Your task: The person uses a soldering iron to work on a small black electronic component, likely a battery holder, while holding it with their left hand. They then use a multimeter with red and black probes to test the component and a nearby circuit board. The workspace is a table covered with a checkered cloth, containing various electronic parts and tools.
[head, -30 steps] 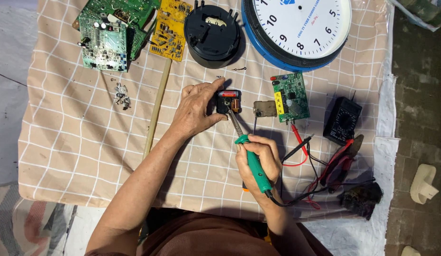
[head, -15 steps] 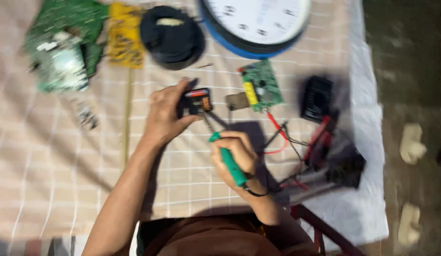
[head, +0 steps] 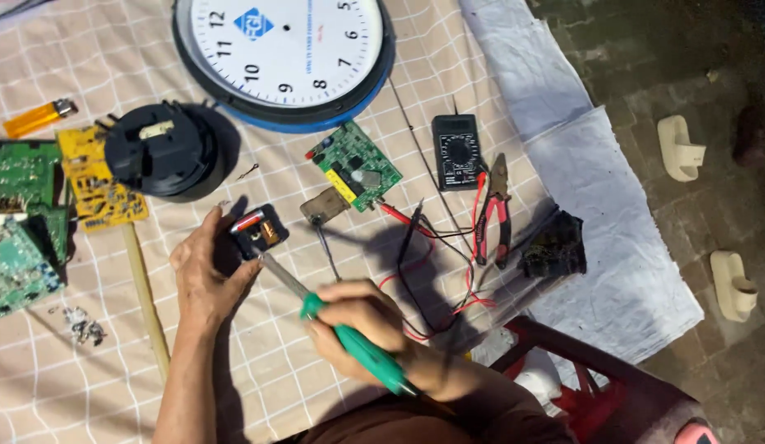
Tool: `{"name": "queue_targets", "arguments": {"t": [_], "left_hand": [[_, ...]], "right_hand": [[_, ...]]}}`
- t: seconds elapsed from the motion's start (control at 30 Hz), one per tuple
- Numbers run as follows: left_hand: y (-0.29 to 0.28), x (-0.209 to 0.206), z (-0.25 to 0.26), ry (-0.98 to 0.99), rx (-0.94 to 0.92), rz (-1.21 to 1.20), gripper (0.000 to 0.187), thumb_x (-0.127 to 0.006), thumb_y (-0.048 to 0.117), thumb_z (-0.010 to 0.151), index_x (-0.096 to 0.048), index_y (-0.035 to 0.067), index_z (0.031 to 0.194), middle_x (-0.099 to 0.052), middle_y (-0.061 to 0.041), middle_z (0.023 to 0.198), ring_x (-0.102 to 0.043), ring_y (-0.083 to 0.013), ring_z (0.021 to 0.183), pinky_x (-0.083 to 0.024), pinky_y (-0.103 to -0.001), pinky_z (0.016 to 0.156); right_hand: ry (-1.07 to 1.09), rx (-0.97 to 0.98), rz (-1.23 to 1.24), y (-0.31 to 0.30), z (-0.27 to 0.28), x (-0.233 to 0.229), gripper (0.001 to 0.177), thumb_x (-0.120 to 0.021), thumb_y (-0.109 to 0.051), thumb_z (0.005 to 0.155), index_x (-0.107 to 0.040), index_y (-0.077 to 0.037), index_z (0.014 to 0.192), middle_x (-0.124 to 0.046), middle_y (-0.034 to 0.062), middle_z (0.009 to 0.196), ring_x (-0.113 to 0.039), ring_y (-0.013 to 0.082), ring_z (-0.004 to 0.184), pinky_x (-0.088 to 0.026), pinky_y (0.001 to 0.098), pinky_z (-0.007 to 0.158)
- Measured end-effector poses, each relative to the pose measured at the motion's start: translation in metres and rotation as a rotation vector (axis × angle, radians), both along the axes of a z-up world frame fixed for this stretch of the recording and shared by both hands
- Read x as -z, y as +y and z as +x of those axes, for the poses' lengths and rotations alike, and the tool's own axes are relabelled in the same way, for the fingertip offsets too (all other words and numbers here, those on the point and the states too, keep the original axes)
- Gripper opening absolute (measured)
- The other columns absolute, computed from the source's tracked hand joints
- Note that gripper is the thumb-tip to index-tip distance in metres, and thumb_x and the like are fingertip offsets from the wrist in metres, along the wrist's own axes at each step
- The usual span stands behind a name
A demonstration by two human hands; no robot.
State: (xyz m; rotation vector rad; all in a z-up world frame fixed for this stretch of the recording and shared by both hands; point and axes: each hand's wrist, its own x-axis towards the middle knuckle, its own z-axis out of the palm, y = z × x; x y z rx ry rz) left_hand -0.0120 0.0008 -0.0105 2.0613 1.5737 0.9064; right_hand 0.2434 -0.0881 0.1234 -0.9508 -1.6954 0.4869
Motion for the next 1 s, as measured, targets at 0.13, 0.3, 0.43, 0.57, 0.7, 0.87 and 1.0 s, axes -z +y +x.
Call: {"name": "queue_targets", "arguments": {"t": [0.13, 0.3, 0.43, 0.57, 0.7, 0.87, 1.0], "left_hand": [[-0.001, 0.004, 0.002, 0.026, -0.017, 0.032, 0.101, -0.082, 0.044, 0.074, -0.040, 0.007, 0.157, -0.062, -0.013, 0.143, -0.055, -0.0332, 0.128, -0.029, -0.050, 0.109], [0.002, -0.005, 0.006, 0.020, 0.009, 0.081, 0.100, -0.085, 0.045, 0.075, -0.040, 0.004, 0.155, -0.064, -0.014, 0.141, -0.059, -0.0313, 0.129, -0.035, -0.048, 0.109], [0.005, -0.007, 0.010, -0.019, 0.025, 0.193, 0.098, -0.085, 0.046, 0.077, -0.043, -0.001, 0.151, -0.067, -0.019, 0.135, -0.065, -0.0348, 0.122, -0.045, -0.048, 0.102], [0.001, -0.005, 0.012, -0.112, -0.127, 0.038, 0.106, -0.098, 0.035, 0.059, -0.052, 0.012, 0.151, -0.070, -0.007, 0.128, -0.058, -0.0257, 0.128, -0.028, -0.041, 0.115], [0.000, -0.005, 0.013, -0.127, -0.120, 0.004, 0.105, -0.097, 0.041, 0.061, -0.051, 0.015, 0.152, -0.070, -0.003, 0.129, -0.057, -0.0217, 0.129, -0.026, -0.041, 0.115], [0.000, -0.006, 0.011, -0.130, -0.114, -0.008, 0.106, -0.097, 0.039, 0.062, -0.049, 0.017, 0.154, -0.070, -0.002, 0.129, -0.056, -0.0214, 0.129, -0.025, -0.043, 0.115], [-0.001, -0.011, 0.013, -0.137, -0.102, -0.030, 0.105, -0.096, 0.039, 0.064, -0.047, 0.018, 0.154, -0.069, 0.000, 0.131, -0.054, -0.0201, 0.131, -0.024, -0.043, 0.115]], "right_hand": [[0.217, 0.033, -0.122, -0.016, 0.034, -0.011, 0.015, -0.072, -0.013, 0.093, -0.061, -0.005, 0.099, -0.068, 0.0168, 0.107, -0.074, 0.0268, 0.096, -0.063, 0.0336, 0.086], [0.211, 0.348, -0.233, -0.007, 0.077, 0.004, 0.010, -0.061, -0.012, 0.093, -0.058, -0.003, 0.090, -0.068, 0.0175, 0.102, -0.069, 0.0266, 0.094, -0.059, 0.0369, 0.085], [0.221, 0.419, -0.205, -0.002, 0.107, 0.037, 0.010, -0.061, -0.010, 0.099, -0.052, -0.005, 0.096, -0.066, 0.0200, 0.103, -0.068, 0.0276, 0.098, -0.058, 0.0383, 0.088], [0.215, 0.398, -0.075, 0.012, 0.116, 0.055, 0.018, -0.069, -0.006, 0.100, -0.059, -0.005, 0.085, -0.070, 0.0148, 0.096, -0.070, 0.0212, 0.080, -0.055, 0.0312, 0.076], [0.236, 0.398, -0.035, 0.037, 0.104, 0.070, 0.015, -0.073, 0.004, 0.096, -0.060, 0.002, 0.089, -0.069, 0.0205, 0.097, -0.070, 0.0242, 0.079, -0.055, 0.0333, 0.071], [0.171, 0.385, -0.028, 0.050, 0.098, 0.082, 0.015, -0.076, 0.003, 0.095, -0.063, 0.001, 0.088, -0.069, 0.0165, 0.093, -0.069, 0.0223, 0.078, -0.055, 0.0332, 0.072], [0.100, 0.404, -0.007, 0.053, 0.096, 0.086, 0.016, -0.079, 0.003, 0.095, -0.066, 0.000, 0.087, -0.069, 0.0153, 0.092, -0.070, 0.0248, 0.082, -0.054, 0.0359, 0.078]]}}
